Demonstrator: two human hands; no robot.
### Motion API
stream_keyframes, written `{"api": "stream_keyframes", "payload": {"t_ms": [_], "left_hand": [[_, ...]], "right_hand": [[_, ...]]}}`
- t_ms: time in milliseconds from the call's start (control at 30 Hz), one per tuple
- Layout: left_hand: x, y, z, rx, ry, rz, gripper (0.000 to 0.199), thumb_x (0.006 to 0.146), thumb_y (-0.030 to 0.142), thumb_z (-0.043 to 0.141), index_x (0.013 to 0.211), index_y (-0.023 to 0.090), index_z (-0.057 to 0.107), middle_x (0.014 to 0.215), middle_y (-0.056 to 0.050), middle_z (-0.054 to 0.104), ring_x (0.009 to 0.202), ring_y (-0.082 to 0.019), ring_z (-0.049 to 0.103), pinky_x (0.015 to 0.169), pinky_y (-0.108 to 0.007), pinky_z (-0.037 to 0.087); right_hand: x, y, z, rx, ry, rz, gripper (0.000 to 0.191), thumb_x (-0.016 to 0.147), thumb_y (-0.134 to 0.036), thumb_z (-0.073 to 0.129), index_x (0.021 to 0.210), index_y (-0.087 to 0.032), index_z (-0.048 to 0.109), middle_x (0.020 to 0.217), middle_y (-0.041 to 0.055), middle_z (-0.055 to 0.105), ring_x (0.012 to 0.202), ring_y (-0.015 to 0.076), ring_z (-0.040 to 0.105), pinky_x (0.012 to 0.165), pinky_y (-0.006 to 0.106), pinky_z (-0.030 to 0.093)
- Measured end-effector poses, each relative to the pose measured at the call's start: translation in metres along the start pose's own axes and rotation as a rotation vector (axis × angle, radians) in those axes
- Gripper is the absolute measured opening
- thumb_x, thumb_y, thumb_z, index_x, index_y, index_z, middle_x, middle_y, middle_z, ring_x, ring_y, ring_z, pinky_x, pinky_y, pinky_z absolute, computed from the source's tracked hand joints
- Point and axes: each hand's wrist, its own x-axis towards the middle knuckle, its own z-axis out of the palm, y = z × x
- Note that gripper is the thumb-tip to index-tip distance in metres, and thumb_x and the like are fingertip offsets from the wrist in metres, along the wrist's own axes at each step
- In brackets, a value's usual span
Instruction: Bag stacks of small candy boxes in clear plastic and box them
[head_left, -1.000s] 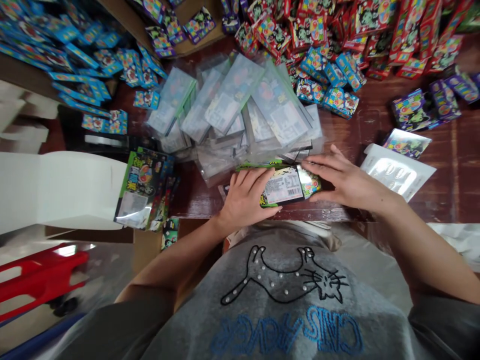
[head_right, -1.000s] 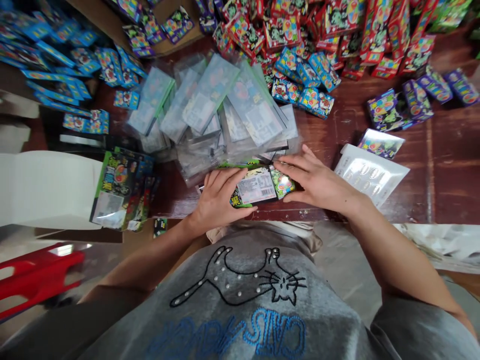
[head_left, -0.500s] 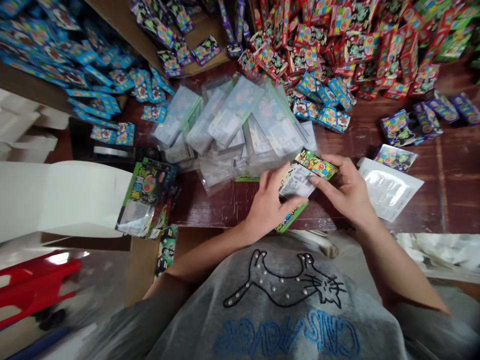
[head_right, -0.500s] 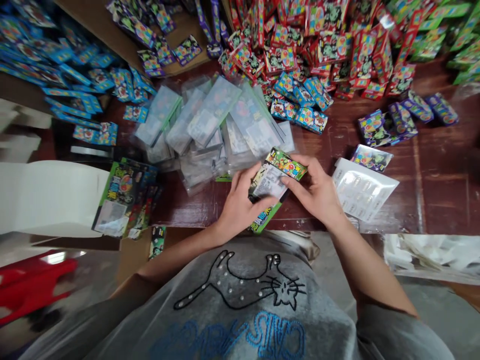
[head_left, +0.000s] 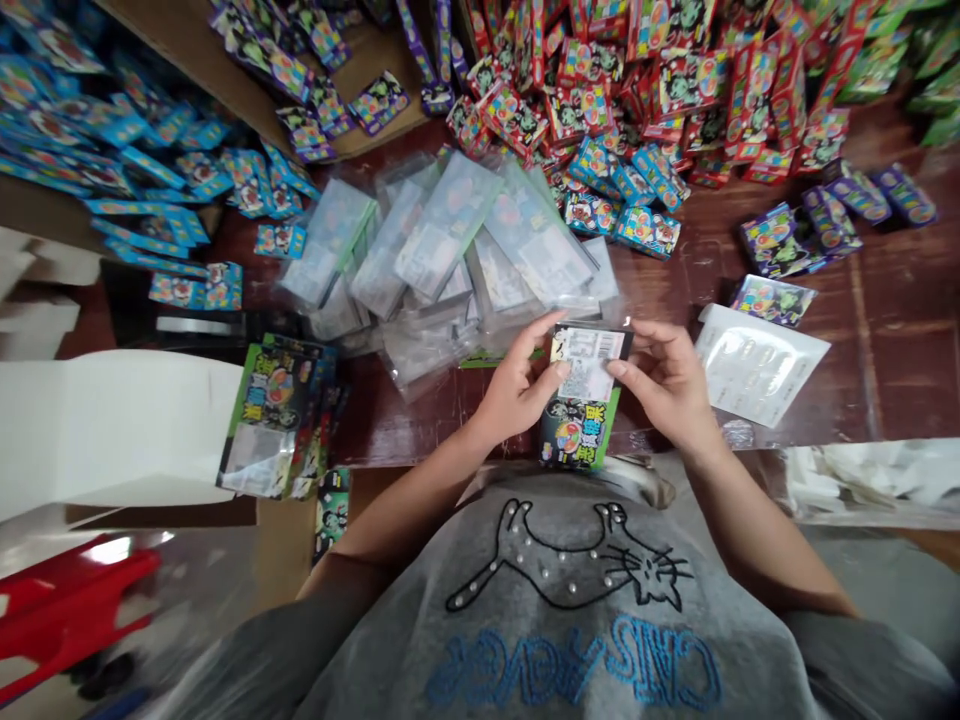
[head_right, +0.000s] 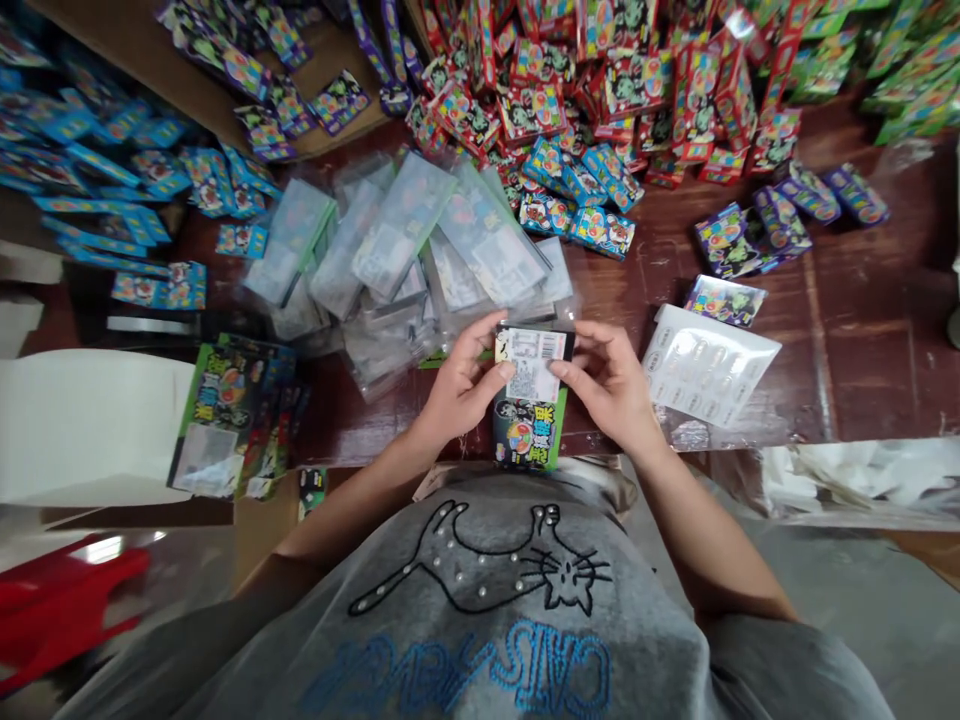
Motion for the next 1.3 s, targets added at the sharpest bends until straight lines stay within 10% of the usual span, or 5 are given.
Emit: {"api": "stream_keyframes", "payload": {"t_ms": [233,433,633,967,1300], "left_hand": [[0.0,0.007,-0.006,0.073,0.008,0.016,0.023,0.105,0.044,0.064,0.11,0.022,0.069,0.127,-0.01,0.077,0.124,-0.023,0.072,0.108,-0.04,0.057],[0.013,0.013,0.001,-0.039,0.037,-0.052,0.034,0.098,0.043,0.074,0.124,0.022,0.065,0.116,-0.008,0.082,0.109,-0.02,0.077,0.095,-0.035,0.061],[0.017,0.033,-0.002,0.029,-0.059,-0.067,0.019,0.094,0.037,0.079,0.089,0.021,0.072,0.112,-0.007,0.084,0.109,-0.021,0.078,0.099,-0.037,0.062],[0.046,0.046,0.005,0.113,-0.208,-0.153,0.022,0.091,0.042,0.082,0.091,0.02,0.081,0.094,-0.005,0.085,0.084,-0.017,0.078,0.08,-0.03,0.063],[0.055,0.037,0.01,0.271,-0.43,0.007,0.013,0.096,0.036,0.079,0.095,0.023,0.078,0.108,-0.006,0.085,0.1,-0.02,0.08,0.093,-0.037,0.063]], "right_hand": [[-0.006,-0.013,-0.017,-0.102,-0.123,-0.024,0.021,0.097,-0.045,0.08,0.104,-0.028,0.069,0.103,0.0009,0.076,0.094,0.0183,0.074,0.087,0.034,0.063],[-0.007,-0.015,-0.012,-0.132,0.025,-0.047,0.031,0.097,-0.049,0.079,0.12,-0.029,0.073,0.112,0.0051,0.078,0.104,0.0211,0.076,0.095,0.041,0.065],[-0.005,-0.038,-0.024,-0.229,-0.125,-0.082,0.016,0.1,-0.044,0.077,0.104,-0.03,0.083,0.112,0.0051,0.083,0.109,0.022,0.077,0.099,0.044,0.064],[0.0,-0.05,-0.035,-0.099,0.011,0.23,0.028,0.086,-0.054,0.089,0.088,-0.026,0.085,0.087,0.0016,0.084,0.078,0.0188,0.077,0.076,0.036,0.065],[-0.022,-0.031,-0.059,-0.257,-0.182,-0.109,0.014,0.102,-0.037,0.076,0.111,-0.028,0.08,0.115,0.0065,0.081,0.108,0.0211,0.079,0.096,0.041,0.066]]}}
